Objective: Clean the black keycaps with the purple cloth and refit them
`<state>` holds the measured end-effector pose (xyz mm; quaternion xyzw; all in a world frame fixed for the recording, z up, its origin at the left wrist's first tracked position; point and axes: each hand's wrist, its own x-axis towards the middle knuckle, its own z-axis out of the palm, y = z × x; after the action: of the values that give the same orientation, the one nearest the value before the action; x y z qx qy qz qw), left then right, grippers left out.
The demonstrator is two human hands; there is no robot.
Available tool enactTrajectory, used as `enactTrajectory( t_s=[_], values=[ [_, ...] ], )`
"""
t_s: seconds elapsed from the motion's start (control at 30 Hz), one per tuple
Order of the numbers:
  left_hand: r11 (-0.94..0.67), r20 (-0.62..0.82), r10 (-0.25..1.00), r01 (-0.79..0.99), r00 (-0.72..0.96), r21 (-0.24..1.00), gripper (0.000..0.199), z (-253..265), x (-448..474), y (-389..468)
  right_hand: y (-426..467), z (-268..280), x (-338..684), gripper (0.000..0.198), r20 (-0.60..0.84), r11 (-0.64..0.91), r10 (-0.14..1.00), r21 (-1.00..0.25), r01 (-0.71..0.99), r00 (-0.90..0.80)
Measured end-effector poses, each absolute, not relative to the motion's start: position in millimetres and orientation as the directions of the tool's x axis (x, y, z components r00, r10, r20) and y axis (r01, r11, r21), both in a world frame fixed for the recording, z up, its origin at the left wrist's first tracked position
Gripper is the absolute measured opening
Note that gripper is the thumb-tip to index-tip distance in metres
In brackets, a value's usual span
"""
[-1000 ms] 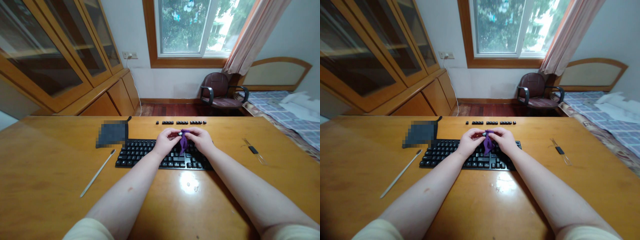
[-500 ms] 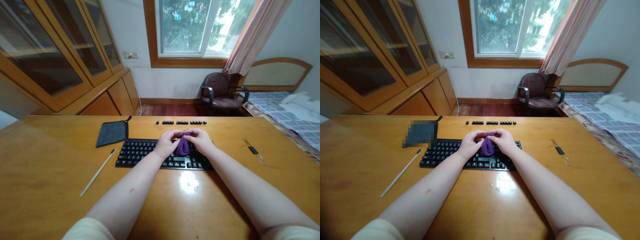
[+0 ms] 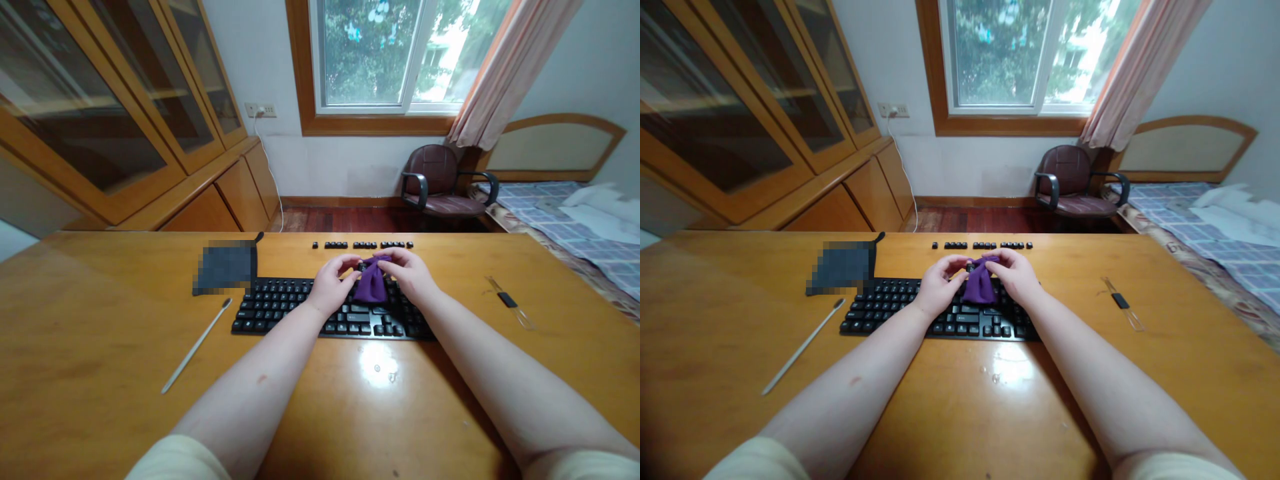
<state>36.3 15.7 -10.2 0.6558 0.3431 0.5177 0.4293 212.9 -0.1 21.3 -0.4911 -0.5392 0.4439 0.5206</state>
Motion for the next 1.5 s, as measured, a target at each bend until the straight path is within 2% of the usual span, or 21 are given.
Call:
enactTrajectory(
  t_s=[0.13, 0.2, 0.27, 0.37, 0.43, 0.53, 0.83, 1.0, 1.1, 1.27, 1.5],
  values=[
    [-0.337, 0.350, 0.911, -0.092, 0.217, 0.937, 0.029, -12, 37, 17, 4, 26, 231, 0.007, 0.236, 0.235, 0.970, -0.972, 0.025, 0.053],
    [-0.315, 0.333, 0.912, -0.110, 0.240, 0.943, 0.030, -13, 37, 17, 5, 31, 237, 0.010, 0.293, 0.293, 0.956, -0.949, 0.114, -0.014],
    [-0.305, 0.325, 0.905, -0.113, 0.275, 0.946, 0.033, -13, 37, 17, 2, 37, 238, 0.012, 0.371, 0.386, 0.922, -0.858, 0.339, -0.111],
    [-0.295, 0.320, 0.886, -0.126, 0.337, 0.947, 0.036, -13, 37, 16, -4, 43, 233, 0.017, 0.449, 0.528, 0.845, -0.615, 0.585, -0.291],
    [-0.288, 0.319, 0.871, -0.137, 0.373, 0.948, 0.037, -12, 37, 16, -6, 43, 229, 0.022, 0.461, 0.589, 0.804, -0.525, 0.615, -0.376],
    [-0.271, 0.310, 0.857, -0.151, 0.411, 0.951, 0.040, -12, 37, 16, -7, 37, 225, 0.024, 0.447, 0.619, 0.783, -0.494, 0.611, -0.432],
    [-0.272, 0.295, 0.843, -0.116, 0.449, 0.955, 0.046, -13, 37, 13, -5, 36, 221, 0.017, 0.377, 0.554, 0.833, -0.549, 0.626, -0.405],
    [-0.323, 0.315, 0.878, -0.040, 0.361, 0.945, 0.039, -11, 36, 14, 3, 40, 234, 0.019, 0.189, 0.239, 0.969, -0.564, 0.791, -0.158],
    [-0.364, 0.348, 0.893, 0.003, 0.284, 0.931, 0.032, -11, 34, 16, 9, 36, 242, 0.018, 0.028, 0.127, 0.990, -0.570, 0.812, -0.136],
    [-0.390, 0.368, 0.891, 0.032, 0.266, 0.920, 0.031, -12, 32, 17, 11, 28, 243, 0.016, -0.114, 0.085, 0.976, -0.579, 0.811, -0.184],
    [-0.381, 0.352, 0.897, 0.066, 0.269, 0.922, 0.028, -12, 33, 16, 12, 25, 241, 0.015, -0.159, 0.065, 0.968, -0.589, 0.805, -0.194]
  ],
)
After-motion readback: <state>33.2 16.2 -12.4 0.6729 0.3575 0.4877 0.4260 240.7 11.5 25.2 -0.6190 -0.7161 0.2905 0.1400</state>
